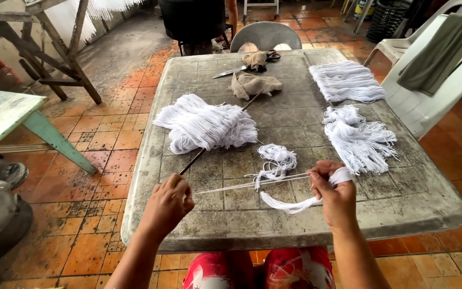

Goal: Tying bundles of white cotton wicks with thin string to secure them.

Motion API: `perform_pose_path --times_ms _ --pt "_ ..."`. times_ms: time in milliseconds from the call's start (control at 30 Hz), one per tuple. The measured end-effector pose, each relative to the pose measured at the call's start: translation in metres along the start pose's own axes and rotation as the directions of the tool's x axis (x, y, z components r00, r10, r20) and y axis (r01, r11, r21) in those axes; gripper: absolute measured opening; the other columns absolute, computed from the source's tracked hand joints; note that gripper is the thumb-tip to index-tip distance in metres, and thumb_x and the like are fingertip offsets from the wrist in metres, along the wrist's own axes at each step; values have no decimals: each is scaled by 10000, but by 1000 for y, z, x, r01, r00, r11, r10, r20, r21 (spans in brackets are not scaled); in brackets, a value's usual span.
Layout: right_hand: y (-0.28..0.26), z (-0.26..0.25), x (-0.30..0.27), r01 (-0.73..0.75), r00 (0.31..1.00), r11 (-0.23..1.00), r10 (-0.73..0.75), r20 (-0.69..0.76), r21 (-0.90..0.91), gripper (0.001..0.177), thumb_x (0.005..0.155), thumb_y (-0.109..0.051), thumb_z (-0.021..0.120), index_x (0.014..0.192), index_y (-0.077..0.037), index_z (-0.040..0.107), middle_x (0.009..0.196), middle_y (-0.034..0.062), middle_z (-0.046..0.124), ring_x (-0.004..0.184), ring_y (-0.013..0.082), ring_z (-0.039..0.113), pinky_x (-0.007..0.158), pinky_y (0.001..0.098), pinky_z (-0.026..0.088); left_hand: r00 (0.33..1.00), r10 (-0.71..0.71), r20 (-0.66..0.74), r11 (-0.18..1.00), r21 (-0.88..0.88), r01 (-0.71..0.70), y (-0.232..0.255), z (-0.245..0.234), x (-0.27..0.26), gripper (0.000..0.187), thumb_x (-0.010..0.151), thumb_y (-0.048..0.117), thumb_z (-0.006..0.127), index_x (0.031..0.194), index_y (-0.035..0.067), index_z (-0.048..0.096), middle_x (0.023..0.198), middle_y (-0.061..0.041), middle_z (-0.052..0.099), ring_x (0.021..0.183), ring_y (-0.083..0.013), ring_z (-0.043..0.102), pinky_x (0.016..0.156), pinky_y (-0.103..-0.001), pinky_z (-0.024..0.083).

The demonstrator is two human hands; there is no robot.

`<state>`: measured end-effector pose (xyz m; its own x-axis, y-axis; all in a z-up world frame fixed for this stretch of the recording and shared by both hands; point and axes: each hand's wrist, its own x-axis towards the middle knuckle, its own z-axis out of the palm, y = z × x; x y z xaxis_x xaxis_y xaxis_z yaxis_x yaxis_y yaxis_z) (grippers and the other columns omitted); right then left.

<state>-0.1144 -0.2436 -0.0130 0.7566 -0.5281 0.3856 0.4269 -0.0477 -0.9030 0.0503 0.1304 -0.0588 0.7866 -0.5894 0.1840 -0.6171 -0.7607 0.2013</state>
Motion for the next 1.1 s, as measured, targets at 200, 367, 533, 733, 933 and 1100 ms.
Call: perform_pose_path --times_ms 200,367,533,733,933,1100 --pt "-23 72 -39 394 910 810 -276 310 -434 90 945 -160 671 999 -88 660 1184 188 741 626 97 697 524 199 573 968 -240 66 961 -123 247 77 -86 -11 357 1049 243 372 1243 207 670 1490 -19 509 1323 -189 487 1238 -669 60" --pt "9 111 -65 612 774 696 -427 468 -376 567 990 -105 697 1506 -168 473 932 36 729 714 128 659 636 234 569 990 -138 30 134 -990 49 153 -56 -16 376 965 316 507 1173 62 691 1195 -122 645 1154 -258 561 1013 -414 409" --pt "1 106 -67 670 739 645 -533 412 -367 551 978 -64 687 1487 -119 482 1022 46 793 906 199 777 899 380 630 999 -38 5 162 -987 11 152 -27 -20 416 929 302 668 1273 68 657 1139 -78 770 1054 -168 720 921 -300 561" --pt "3 98 -71 606 785 743 -498 368 -285 540 940 -52 726 1435 -101 517 1009 84 793 962 195 801 890 326 658 957 -136 255 -131 -962 238 138 -1 -22 117 885 190 806 874 113 718 786 21 647 678 -77 470 607 -244 379" --pt "29 94 -73 -90 980 993 75 186 73 233 992 -273 646 1017 -51 715 876 78 733 591 112 627 463 219 536 985 -136 -106 81 -992 -95 141 -15 -24 72 942 142 733 915 113 673 885 -24 629 826 -147 602 768 -283 472" --pt "53 88 -75 -755 650 518 508 565 403 263 885 -206 772 991 -36 602 732 49 636 544 132 597 472 257 527 988 143 -63 436 -892 -120 148 -38 -34 194 884 37 777 914 228 764 1095 -21 408 957 -167 490 717 -292 561"
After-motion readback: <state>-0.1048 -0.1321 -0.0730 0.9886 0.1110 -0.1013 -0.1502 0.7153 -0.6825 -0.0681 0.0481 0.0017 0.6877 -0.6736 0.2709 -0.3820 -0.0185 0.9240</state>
